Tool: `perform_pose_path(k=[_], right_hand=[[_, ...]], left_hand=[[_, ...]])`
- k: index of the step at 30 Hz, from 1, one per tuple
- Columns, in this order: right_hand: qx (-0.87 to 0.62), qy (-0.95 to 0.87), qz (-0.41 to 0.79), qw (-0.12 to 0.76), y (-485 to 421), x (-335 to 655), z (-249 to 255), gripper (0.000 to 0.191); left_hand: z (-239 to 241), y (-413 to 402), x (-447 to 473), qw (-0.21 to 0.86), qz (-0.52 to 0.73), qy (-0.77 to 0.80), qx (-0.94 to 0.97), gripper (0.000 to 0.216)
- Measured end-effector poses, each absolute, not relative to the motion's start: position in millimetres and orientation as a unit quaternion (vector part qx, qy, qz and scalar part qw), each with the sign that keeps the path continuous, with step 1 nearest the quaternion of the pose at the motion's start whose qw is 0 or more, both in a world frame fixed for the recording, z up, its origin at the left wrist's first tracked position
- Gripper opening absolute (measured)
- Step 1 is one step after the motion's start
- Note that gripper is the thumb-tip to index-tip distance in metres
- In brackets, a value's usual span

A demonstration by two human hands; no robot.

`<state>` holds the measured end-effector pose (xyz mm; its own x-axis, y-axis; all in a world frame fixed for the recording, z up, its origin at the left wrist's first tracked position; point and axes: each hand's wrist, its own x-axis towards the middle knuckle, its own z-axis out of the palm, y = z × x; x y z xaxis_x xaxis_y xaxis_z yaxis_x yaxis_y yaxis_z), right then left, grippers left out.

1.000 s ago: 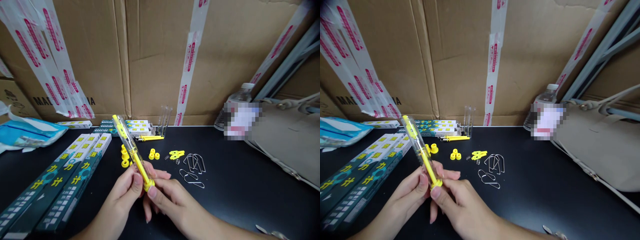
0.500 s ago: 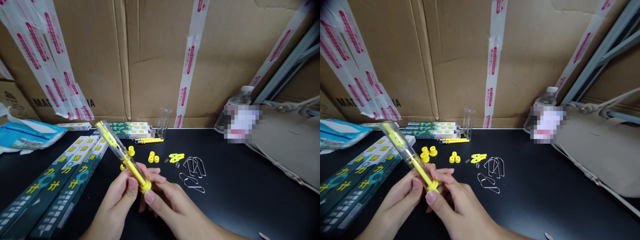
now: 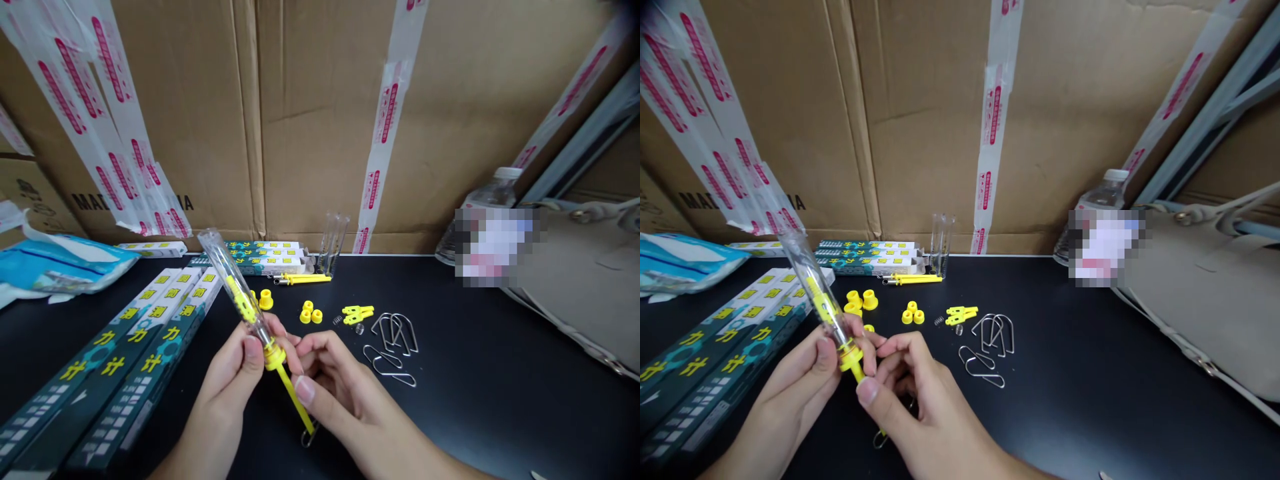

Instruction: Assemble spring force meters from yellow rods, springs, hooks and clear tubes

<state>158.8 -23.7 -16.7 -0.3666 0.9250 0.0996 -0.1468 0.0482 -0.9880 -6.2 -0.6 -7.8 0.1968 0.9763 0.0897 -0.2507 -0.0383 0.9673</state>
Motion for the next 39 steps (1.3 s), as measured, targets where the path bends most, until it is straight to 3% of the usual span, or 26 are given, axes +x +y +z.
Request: perform_pose_path(k=[6,14,18,24,31,35,39], right_hand=[[-0.363,-0.589,0.588,0.420,-23,161,-8,0.017],[-0.408,-0.771,0.354,0.337,-28,171,-9,0.052],[-0.394,-0.816,0.293,0.306,-29,175,-8,0.055],[-0.364,-0.841,0.195,0.350,-29,180,-9,0.030],[-0.357,-0.829,0.043,0.428,-27,179,-14,0.022],[-0.372,-0.819,0.033,0.435,-29,177,-15,0.025],[-0.412,-0.796,0.098,0.432,-31,177,-18,0.028]], left_hand=[[-3,-1,-2,0.599,0.525,0.381,0.469,0.041],[-2,1,-2,0.613,0.544,0.381,0.427,0.042],[-3,2,-3,0.616,0.555,0.371,0.419,0.042],[-10,2,-6,0.634,0.510,0.370,0.449,0.037],[-13,-3,-7,0.611,0.417,0.341,0.580,0.036],[-6,-3,-5,0.608,0.390,0.341,0.602,0.040],[-1,-2,-4,0.613,0.376,0.357,0.597,0.041]])
